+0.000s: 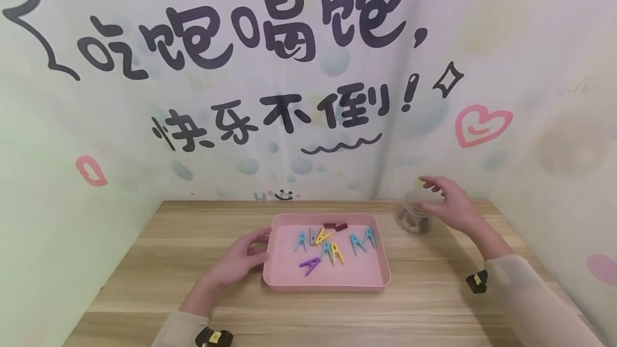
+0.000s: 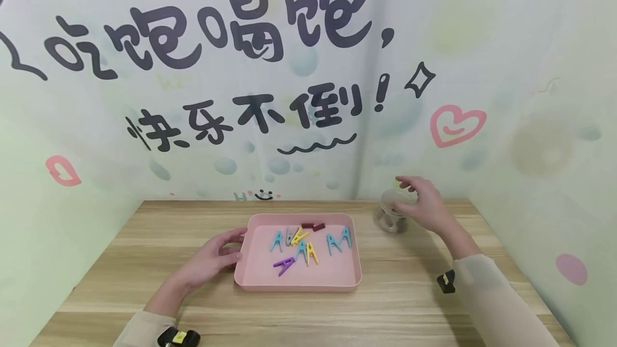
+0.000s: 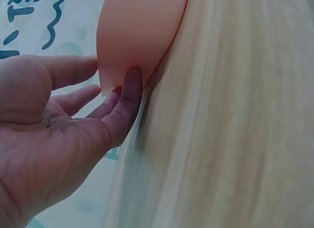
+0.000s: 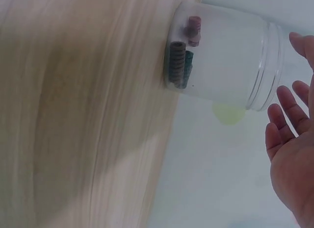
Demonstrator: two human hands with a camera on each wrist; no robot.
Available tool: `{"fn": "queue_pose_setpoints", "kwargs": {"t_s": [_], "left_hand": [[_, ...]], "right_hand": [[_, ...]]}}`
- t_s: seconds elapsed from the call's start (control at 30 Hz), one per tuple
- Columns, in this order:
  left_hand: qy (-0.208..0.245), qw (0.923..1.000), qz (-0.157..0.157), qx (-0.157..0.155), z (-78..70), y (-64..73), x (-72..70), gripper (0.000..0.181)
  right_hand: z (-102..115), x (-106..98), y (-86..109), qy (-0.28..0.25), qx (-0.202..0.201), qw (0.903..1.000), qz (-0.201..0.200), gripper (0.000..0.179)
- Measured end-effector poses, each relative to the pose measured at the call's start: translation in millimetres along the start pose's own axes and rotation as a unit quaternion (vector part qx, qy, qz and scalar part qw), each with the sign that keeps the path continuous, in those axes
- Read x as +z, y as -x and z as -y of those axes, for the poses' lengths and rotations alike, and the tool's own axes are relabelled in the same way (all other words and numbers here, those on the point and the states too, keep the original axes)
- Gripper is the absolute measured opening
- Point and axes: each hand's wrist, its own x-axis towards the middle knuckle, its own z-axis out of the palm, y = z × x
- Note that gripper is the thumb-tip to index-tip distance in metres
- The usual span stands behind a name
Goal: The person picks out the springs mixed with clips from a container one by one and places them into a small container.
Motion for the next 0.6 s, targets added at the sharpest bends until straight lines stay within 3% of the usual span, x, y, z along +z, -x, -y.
{"fn": "queue_pose_setpoints", "kwargs": {"t_s": [0.4,0.6], "left_hand": [[0.0,0.9999,0.01,0.013,0.2,-0.7,0.2,0.061],[0.001,0.9999,0.008,0.013,0.3,-0.3,0.3,0.061]], "right_hand": [[28.1,8.7,-4.0,0.003,0.004,0.9998,0.018,0.059],[45.2,19.6,-8.6,-0.007,-0.021,0.9991,0.036,0.055]]}}
